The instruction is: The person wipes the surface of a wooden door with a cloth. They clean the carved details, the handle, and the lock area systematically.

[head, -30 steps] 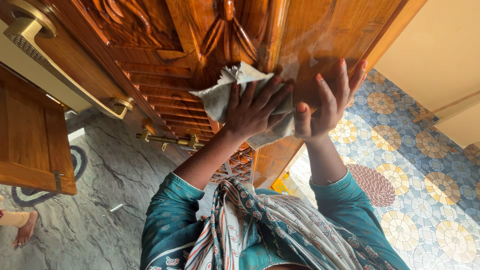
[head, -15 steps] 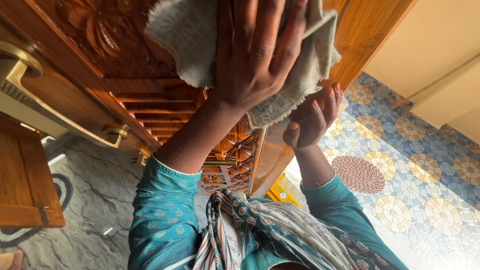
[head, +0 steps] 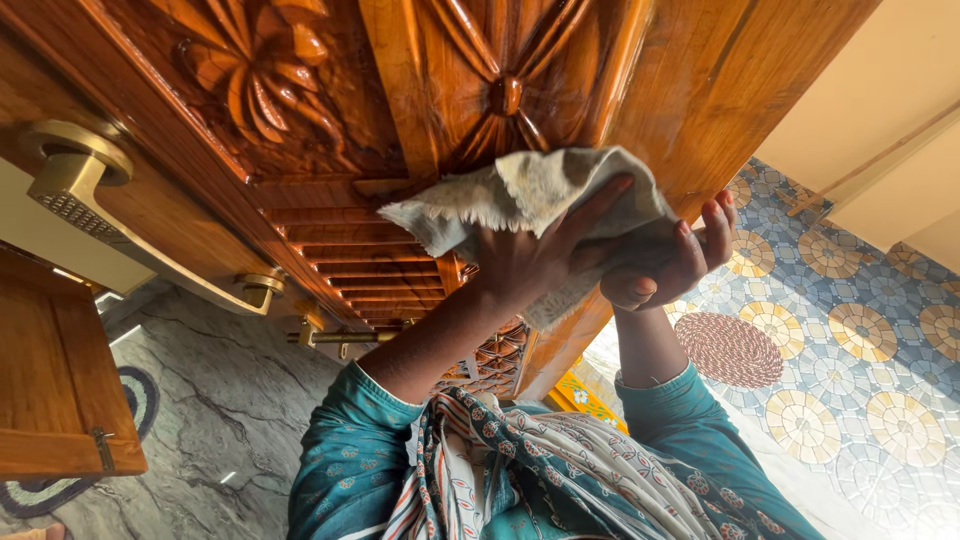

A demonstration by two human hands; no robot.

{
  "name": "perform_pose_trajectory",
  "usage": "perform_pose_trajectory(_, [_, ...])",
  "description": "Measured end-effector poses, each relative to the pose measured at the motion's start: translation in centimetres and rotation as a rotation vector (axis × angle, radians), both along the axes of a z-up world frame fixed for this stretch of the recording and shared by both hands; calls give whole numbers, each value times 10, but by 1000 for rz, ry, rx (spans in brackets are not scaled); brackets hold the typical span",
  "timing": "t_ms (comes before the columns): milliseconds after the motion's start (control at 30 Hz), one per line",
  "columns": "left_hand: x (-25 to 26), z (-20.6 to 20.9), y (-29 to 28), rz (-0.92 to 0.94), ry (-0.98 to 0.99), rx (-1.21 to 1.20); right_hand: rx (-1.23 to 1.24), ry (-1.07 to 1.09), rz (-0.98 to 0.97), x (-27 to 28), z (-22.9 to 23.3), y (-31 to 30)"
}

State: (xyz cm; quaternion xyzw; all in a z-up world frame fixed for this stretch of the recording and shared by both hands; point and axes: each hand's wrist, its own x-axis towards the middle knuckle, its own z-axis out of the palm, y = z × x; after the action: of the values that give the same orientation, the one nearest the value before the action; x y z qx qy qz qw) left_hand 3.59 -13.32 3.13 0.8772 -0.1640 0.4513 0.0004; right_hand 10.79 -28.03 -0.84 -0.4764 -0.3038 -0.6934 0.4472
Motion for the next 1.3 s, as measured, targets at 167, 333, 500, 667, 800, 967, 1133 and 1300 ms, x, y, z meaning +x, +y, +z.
perform_pose_trajectory(167, [-2, -57, -6, -22, 148, -55, 8, 15, 38, -3, 1, 0])
perform_pose_trajectory(333, [3, -93, -5, -36, -43, -54, 24, 24, 105, -4, 0, 0])
perform_pose_trajectory(500, [19, -72, -11, -29, -41, 6, 3, 9, 152, -3, 0, -5])
perform_pose_trajectory(667, [31, -26, -29, 129, -313, 82, -127, 73, 94, -4, -5, -18])
perform_pose_trajectory(800, [39, 16, -42, 199, -420, 42, -221, 155, 12, -7, -8, -23])
perform_pose_trajectory(967, [33, 82, -29, 257, -375, -26, -339, 165, -134, -2, -3, -22])
perform_pose_trajectory(1133, [4, 131, -3, 347, 405, -339, -435, 241, -240, -2, -7, -23])
perform_pose_trajectory(1300, [-12, 116, 27, 530, -39, -222, -473, 274, -261, -4, -9, -25])
